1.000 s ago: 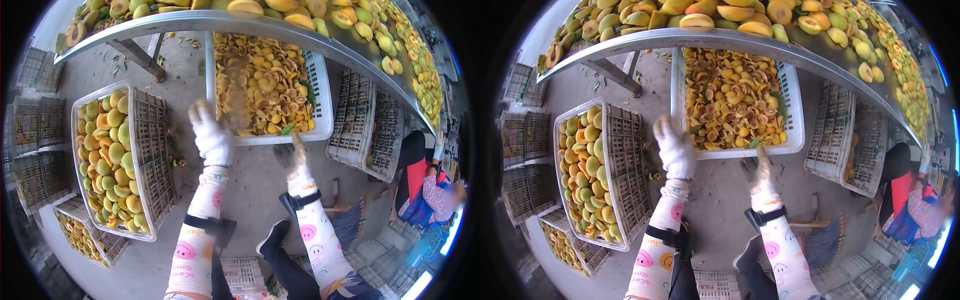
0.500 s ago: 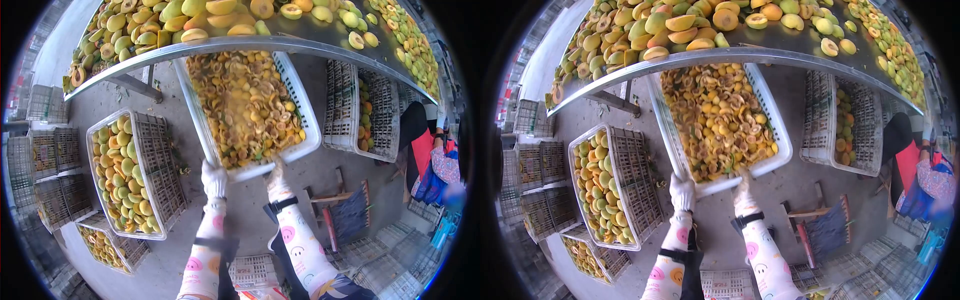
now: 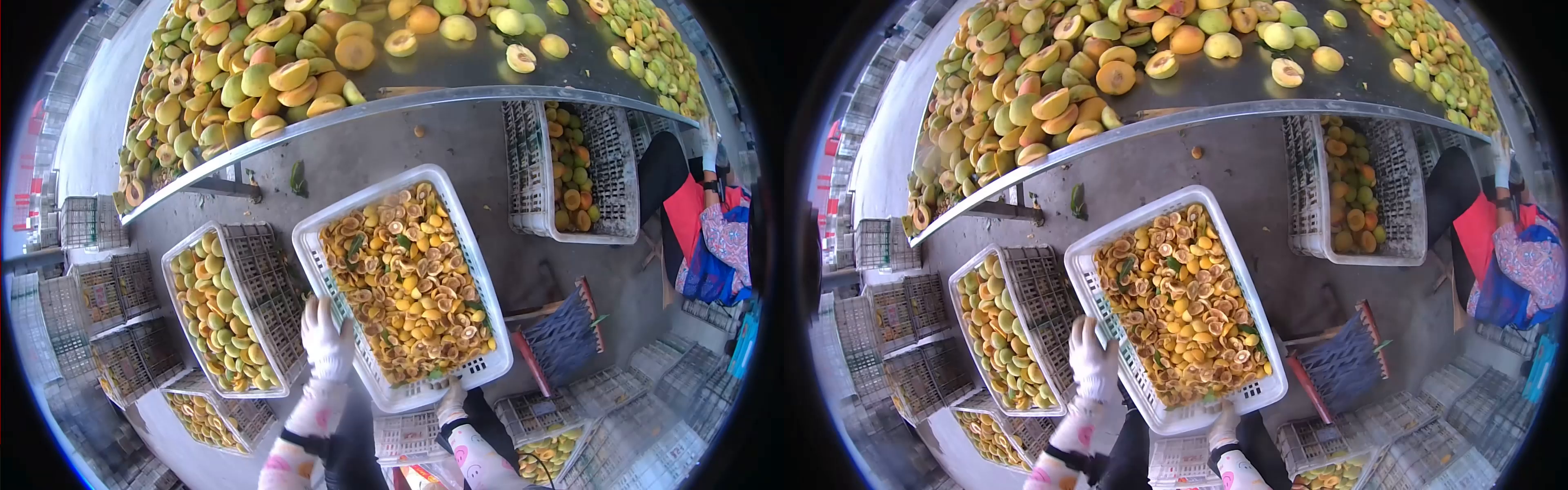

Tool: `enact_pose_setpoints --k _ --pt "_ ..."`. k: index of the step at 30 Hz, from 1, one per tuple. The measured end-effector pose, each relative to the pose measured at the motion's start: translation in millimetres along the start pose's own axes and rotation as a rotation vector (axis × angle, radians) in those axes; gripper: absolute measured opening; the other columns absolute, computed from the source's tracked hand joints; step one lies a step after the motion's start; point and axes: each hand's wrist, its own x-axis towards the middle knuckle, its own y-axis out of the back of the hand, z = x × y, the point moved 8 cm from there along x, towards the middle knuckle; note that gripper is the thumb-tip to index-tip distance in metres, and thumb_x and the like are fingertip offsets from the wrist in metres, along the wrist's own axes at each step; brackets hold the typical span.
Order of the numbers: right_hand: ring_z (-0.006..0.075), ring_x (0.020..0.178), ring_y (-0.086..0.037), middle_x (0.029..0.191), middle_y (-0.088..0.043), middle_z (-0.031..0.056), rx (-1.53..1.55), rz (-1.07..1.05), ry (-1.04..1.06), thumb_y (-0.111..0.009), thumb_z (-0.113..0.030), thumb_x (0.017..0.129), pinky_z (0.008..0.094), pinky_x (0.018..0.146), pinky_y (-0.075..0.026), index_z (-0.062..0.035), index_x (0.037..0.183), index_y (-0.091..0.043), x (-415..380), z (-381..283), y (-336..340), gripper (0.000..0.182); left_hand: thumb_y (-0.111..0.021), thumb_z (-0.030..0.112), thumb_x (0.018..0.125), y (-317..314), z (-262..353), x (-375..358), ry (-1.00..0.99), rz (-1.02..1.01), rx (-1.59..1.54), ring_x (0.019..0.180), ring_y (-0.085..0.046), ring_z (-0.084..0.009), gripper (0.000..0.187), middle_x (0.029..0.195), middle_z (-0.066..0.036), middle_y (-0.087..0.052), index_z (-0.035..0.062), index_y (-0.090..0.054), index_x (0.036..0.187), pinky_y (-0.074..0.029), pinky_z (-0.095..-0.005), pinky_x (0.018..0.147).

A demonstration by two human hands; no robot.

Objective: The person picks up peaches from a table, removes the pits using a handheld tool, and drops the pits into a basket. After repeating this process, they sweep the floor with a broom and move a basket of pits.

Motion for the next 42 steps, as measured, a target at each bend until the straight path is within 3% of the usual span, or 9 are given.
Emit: enact_pose_setpoints --k 5,7,9,16,21,28,31,39,42 --pt "0.0194 0.056 -0.042 0.066 -0.041 0.0017 0.01 0.018 0.041 -0.059 -0.011 0.087 0.0406 0.06 -0.047 -0.0112 0.088 -0.049 1.9 0.7 1.7 0.01 -0.067 0.025 0.082 -32.2 68.3 157.4 -0.594 0.028 0.348 0.119 -0.048 -0.0412 0.058 0.131 -0.022 -0.049 0.005 -0.048 0.133 -0.043 -0.0478 0.096" --pt "0.0182 0.057 -0.048 0.068 -0.049 0.0025 0.029 0.036 0.077 -0.062 -0.009 0.084 0.039 0.056 -0.047 -0.0101 0.093 -0.053 11.6 9.0 17.0 0.014 -0.063 0.025 0.086 -83.2 59.6 210.2 -0.653 -0.247 0.131 0.105 -0.059 -0.0338 0.053 0.119 -0.019 -0.059 0.0026 -0.05 0.132 -0.049 -0.041 0.088" --pt "0.0187 0.058 -0.048 0.068 -0.047 0.0024 0.153 0.022 0.019 -0.062 -0.008 0.085 0.041 0.058 -0.048 -0.0109 0.095 -0.052 -0.6 7.4 5.8 0.014 -0.066 0.027 0.084 -152.2 29.3 245.0 -0.112 -0.807 0.062 0.086 -0.065 -0.0247 0.051 0.101 -0.014 -0.067 0.0008 -0.057 0.126 -0.052 -0.0335 0.076" --pt "0.0161 0.058 -0.044 0.068 -0.044 -0.0013 0.221 -0.031 0.099 -0.067 -0.017 0.085 0.0372 0.06 -0.044 -0.0144 0.088 -0.051 -18.5 -9.8 -20.3 0.017 -0.073 0.036 0.072 -171.1 27.2 253.6 -0.007 -1.004 0.155 0.082 -0.067 -0.0227 0.057 0.093 -0.015 -0.07 0.0009 -0.066 0.116 -0.052 -0.0324 0.075" --pt "0.0134 0.053 -0.038 0.061 -0.036 -0.0042 0.286 -0.136 0.025 -0.067 -0.021 0.086 0.0349 0.056 -0.041 -0.0128 0.08 -0.05 -0.4 5.7 9.1 0.019 -0.07 0.039 0.073 -104.1 38.0 213.3 0.116 -0.879 0.374 0.088 -0.07 -0.0258 0.052 0.097 -0.017 -0.071 0.0042 -0.069 0.111 -0.053 -0.0369 0.079" --pt "0.0132 0.05 -0.037 0.058 -0.035 -0.0051 0.107 -0.302 0.016 -0.066 -0.032 0.085 0.0329 0.052 -0.035 -0.0165 0.074 -0.046 -14.0 -3.4 34.5 0.027 -0.068 0.039 0.077 33.5 22.7 128.6 0.057 -0.933 0.135 0.083 -0.069 -0.0292 0.052 0.088 -0.017 -0.07 0.0067 -0.063 0.118 -0.053 -0.0371 0.076" --pt "0.0135 0.051 -0.039 0.058 -0.038 -0.0053 -0.026 -0.322 -0.046 -0.066 -0.035 0.083 0.0335 0.054 -0.037 -0.0165 0.074 -0.048 -76.2 -39.5 20.6 0.028 -0.07 0.043 0.081 111.5 20.3 107.9 0.238 -0.913 0.024 0.069 -0.061 -0.0124 0.048 0.078 -0.005 -0.065 0.0005 -0.065 0.105 -0.05 -0.0289 0.063" --pt "0.0187 0.063 -0.049 0.067 -0.049 -0.0016 -0.474 -0.391 -0.178 -0.063 -0.038 0.088 0.0385 0.06 -0.042 -0.0138 0.077 -0.052 -243.2 -187.9 -18.3 0.029 -0.051 0.04 0.096 291.4 -83.9 -25.1 0.745 -0.656 -0.651 0.058 -0.054 -0.0107 0.043 0.066 -0.003 -0.057 0.0005 -0.065 0.086 -0.043 -0.0244 0.054" --pt "0.0233 0.076 -0.058 0.079 -0.061 0.0013 -0.637 -0.342 -0.127 -0.061 -0.037 0.09 0.0426 0.068 -0.046 -0.0127 0.082 -0.057 -325.5 -247.9 0.1 0.026 -0.045 0.048 0.098 333.2 -99.5 -81.8 0.679 -0.678 -0.776 0.059 -0.053 -0.0103 0.049 0.067 -0.001 -0.057 0.0048 -0.066 0.089 -0.044 -0.0245 0.055"
